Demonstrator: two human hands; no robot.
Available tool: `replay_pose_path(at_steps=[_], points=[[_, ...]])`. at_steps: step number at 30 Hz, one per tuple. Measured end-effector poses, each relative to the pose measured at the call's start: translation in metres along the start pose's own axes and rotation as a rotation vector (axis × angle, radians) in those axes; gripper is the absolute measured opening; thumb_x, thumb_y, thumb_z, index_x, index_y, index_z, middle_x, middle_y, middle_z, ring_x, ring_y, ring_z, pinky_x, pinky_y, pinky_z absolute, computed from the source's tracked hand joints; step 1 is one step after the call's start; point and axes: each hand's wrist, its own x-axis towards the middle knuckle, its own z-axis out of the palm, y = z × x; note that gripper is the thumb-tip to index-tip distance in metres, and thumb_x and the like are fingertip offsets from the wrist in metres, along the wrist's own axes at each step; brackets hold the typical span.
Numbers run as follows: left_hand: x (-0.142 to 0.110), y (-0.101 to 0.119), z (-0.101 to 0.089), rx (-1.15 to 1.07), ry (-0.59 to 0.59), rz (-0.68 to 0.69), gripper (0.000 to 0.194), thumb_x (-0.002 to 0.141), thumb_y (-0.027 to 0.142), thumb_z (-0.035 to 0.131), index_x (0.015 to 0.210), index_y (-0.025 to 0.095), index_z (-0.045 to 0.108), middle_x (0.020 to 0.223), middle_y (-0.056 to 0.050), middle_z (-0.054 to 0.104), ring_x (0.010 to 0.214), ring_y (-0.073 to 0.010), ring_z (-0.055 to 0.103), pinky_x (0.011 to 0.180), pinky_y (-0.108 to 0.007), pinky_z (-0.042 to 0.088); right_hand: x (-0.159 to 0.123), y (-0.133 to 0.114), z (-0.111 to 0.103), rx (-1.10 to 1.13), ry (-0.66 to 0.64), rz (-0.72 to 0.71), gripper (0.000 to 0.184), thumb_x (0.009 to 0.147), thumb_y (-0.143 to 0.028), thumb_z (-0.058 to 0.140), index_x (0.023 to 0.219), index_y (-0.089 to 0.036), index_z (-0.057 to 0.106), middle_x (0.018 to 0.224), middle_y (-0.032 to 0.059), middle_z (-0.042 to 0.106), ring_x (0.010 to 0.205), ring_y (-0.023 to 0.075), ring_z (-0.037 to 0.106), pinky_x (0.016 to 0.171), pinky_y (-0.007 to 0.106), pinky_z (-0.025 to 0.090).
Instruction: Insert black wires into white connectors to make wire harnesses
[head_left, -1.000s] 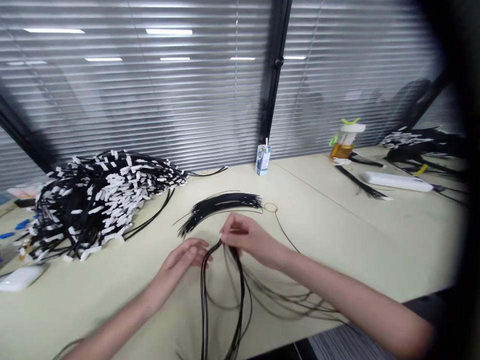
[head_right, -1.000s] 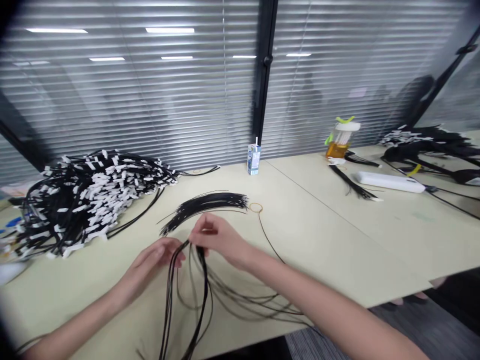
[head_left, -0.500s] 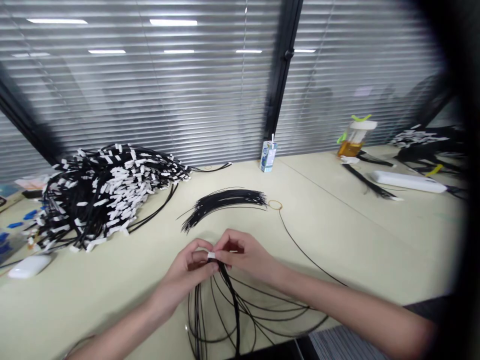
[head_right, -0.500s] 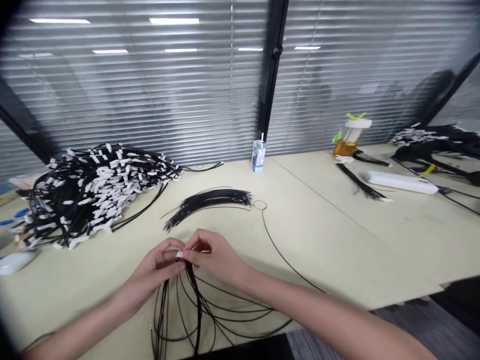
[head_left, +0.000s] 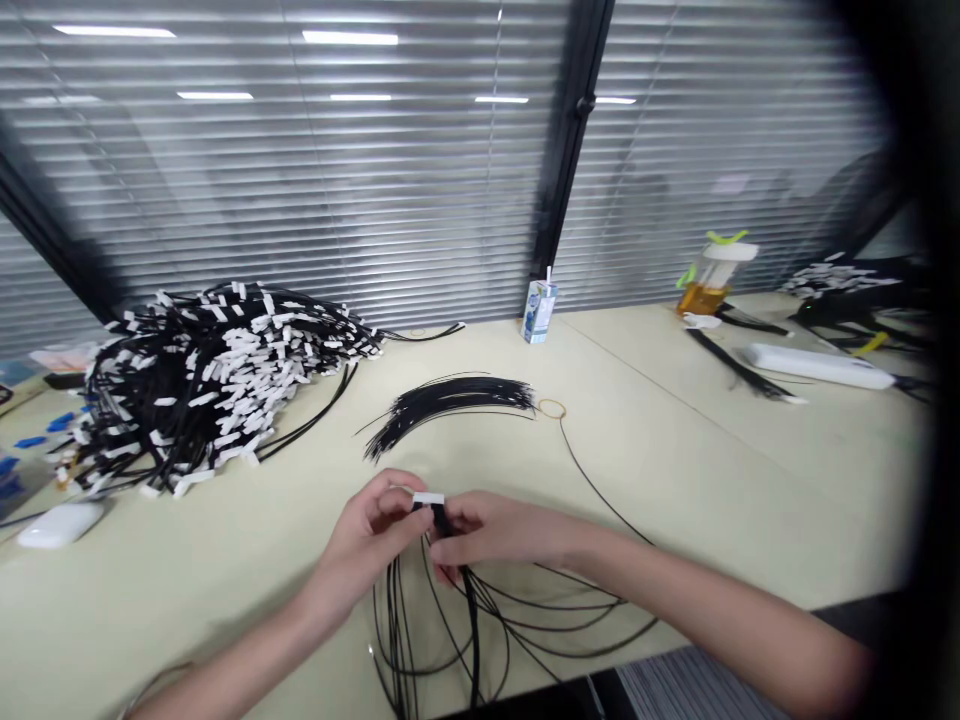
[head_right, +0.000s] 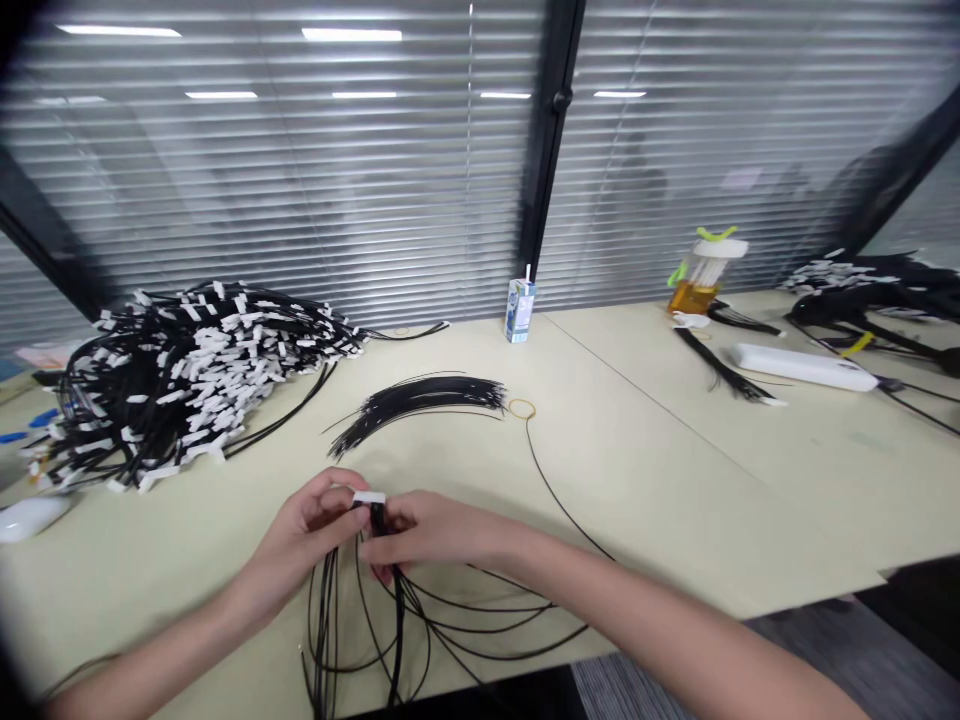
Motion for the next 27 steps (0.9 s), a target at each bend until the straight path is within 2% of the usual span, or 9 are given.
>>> replay_pose_path(at_steps=[8, 10, 12, 15, 18, 20, 23, 25, 27], points=[[0.003, 0.008, -0.002, -0.286, -0.074, -0.109, 0.022, 0.082, 0.024, 0.060, 0.103, 0.022, 0.054, 0.067, 0.002, 0.051, 0.074, -0.0152, 0.055, 0.075, -0.028, 0.040, -0.004, -0.005, -0.009, 0.162, -0.041, 0.024, 0.027, 0.082, -0.041, 0.058, 0.085, -0.015, 0.059, 0.084, 0.0046, 0.060, 0.077, 0.0137, 0.057, 0.077, 0.030, 0.042], [0.004, 0.012, -0.006, -0.364, -0.084, -0.143, 0.021, 0.081, 0.025, 0.059, 0.102, 0.021, 0.054, 0.064, 0.003, 0.045, 0.069, -0.0136, 0.054, 0.072, -0.028, 0.043, -0.006, -0.008, -0.014, 0.249, -0.077, 0.038, 0.027, 0.082, -0.043, 0.056, 0.085, -0.016, 0.055, 0.081, 0.0038, 0.059, 0.076, 0.0145, 0.058, 0.076, 0.032, 0.044], [0.005, 0.017, -0.012, -0.417, -0.082, -0.168, 0.020, 0.082, 0.023, 0.057, 0.102, 0.022, 0.054, 0.064, 0.005, 0.039, 0.055, -0.0081, 0.048, 0.061, -0.023, 0.045, -0.008, -0.013, -0.020, 0.312, -0.101, 0.055, 0.026, 0.085, -0.043, 0.052, 0.086, -0.017, 0.051, 0.071, -0.0006, 0.053, 0.066, 0.0117, 0.056, 0.070, 0.031, 0.046], [0.007, 0.024, -0.026, -0.450, -0.071, -0.179, 0.022, 0.082, 0.020, 0.055, 0.103, 0.025, 0.054, 0.066, 0.006, 0.034, 0.039, -0.0014, 0.027, 0.034, -0.013, 0.027, -0.012, -0.021, -0.031, 0.326, -0.129, 0.082, 0.021, 0.088, -0.039, 0.049, 0.094, -0.018, 0.051, 0.057, -0.0075, 0.034, 0.042, 0.0034, 0.032, 0.047, 0.019, 0.037], [0.007, 0.031, -0.036, -0.450, -0.076, -0.186, 0.024, 0.082, 0.017, 0.055, 0.105, 0.024, 0.055, 0.069, 0.005, 0.037, 0.038, -0.0005, 0.022, 0.028, -0.011, 0.011, -0.019, -0.028, -0.046, 0.270, -0.138, 0.084, 0.023, 0.088, -0.032, 0.049, 0.104, -0.016, 0.053, 0.057, -0.0083, 0.029, 0.039, 0.0012, 0.015, 0.037, 0.015, 0.019], [0.006, 0.035, -0.039, -0.447, -0.079, -0.190, 0.025, 0.082, 0.017, 0.055, 0.106, 0.024, 0.056, 0.073, 0.003, 0.041, 0.038, 0.0002, 0.023, 0.028, -0.009, 0.010, -0.025, -0.032, -0.056, 0.216, -0.125, 0.070, 0.027, 0.088, -0.030, 0.048, 0.112, -0.017, 0.052, 0.058, -0.0076, 0.033, 0.038, 0.0011, 0.016, 0.036, 0.015, 0.020], [0.002, 0.039, -0.039, -0.454, -0.064, -0.173, 0.027, 0.082, 0.016, 0.056, 0.107, 0.025, 0.056, 0.079, 0.002, 0.046, 0.037, 0.0013, 0.022, 0.027, -0.008, 0.011, -0.033, -0.040, -0.066, 0.114, -0.083, 0.044, 0.036, 0.087, -0.027, 0.051, 0.122, -0.021, 0.047, 0.059, -0.0080, 0.038, 0.038, 0.0016, 0.022, 0.041, 0.017, 0.032], [0.001, 0.041, -0.039, -0.471, -0.033, -0.130, 0.029, 0.081, 0.014, 0.057, 0.108, 0.024, 0.057, 0.081, 0.001, 0.049, 0.036, 0.0013, 0.022, 0.025, -0.008, 0.012, -0.037, -0.044, -0.069, 0.025, -0.059, 0.032, 0.042, 0.084, -0.025, 0.056, 0.124, -0.022, 0.045, 0.062, -0.0071, 0.043, 0.042, 0.0034, 0.036, 0.049, 0.021, 0.040], [0.002, 0.042, -0.040, -0.500, 0.029, -0.051, 0.029, 0.081, 0.013, 0.056, 0.108, 0.024, 0.058, 0.083, 0.001, 0.052, 0.038, 0.0006, 0.025, 0.025, -0.007, 0.017, -0.036, -0.045, -0.069, -0.065, -0.060, 0.033, 0.043, 0.080, -0.024, 0.061, 0.121, -0.019, 0.048, 0.069, -0.0031, 0.051, 0.057, 0.0082, 0.052, 0.060, 0.024, 0.044]])
